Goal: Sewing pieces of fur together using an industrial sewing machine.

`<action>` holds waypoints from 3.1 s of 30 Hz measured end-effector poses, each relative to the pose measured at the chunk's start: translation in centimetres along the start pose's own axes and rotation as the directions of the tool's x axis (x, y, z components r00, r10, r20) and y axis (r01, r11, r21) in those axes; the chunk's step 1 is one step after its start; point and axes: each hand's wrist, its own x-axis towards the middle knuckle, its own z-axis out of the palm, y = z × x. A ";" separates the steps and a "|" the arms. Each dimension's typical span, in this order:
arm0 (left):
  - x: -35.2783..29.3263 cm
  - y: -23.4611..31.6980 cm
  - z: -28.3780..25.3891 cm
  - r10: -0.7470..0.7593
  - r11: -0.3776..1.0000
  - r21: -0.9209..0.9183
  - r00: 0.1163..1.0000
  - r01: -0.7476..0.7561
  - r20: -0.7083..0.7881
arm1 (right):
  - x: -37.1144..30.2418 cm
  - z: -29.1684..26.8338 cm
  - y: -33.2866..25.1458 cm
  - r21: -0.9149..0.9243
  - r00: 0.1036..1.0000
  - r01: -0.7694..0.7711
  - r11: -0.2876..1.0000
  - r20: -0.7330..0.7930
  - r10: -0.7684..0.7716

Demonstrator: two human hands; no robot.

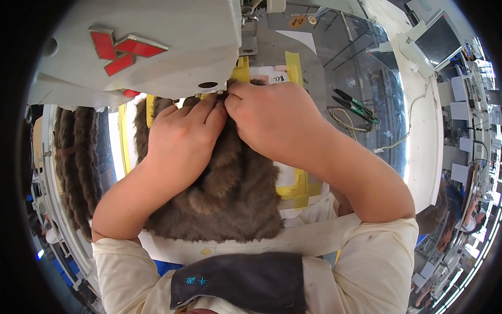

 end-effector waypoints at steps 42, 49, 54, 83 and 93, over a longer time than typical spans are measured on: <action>-2.4 0.7 -0.9 0.114 0.982 -0.151 0.993 -0.111 0.011 | 0.8 -1.0 1.9 0.244 0.979 -0.174 0.954 0.146 0.141; -2.4 0.6 -0.3 0.073 0.992 -0.105 0.997 -0.076 -0.027 | 1.1 -0.9 2.0 0.224 0.969 -0.224 0.948 0.153 0.193; -2.2 0.2 0.2 0.068 0.988 -0.136 0.996 -0.075 -0.055 | 1.3 0.0 3.2 0.246 0.992 -0.125 0.961 0.057 0.115; -2.1 -2.1 -0.1 0.031 0.987 -0.161 0.999 -0.025 0.034 | 0.0 -0.2 2.6 0.312 0.940 -0.336 0.889 0.170 0.296; -1.7 -2.3 -1.0 0.020 0.982 -0.187 0.988 0.009 0.154 | 0.1 1.0 1.9 0.267 0.999 0.033 0.963 -0.017 -0.029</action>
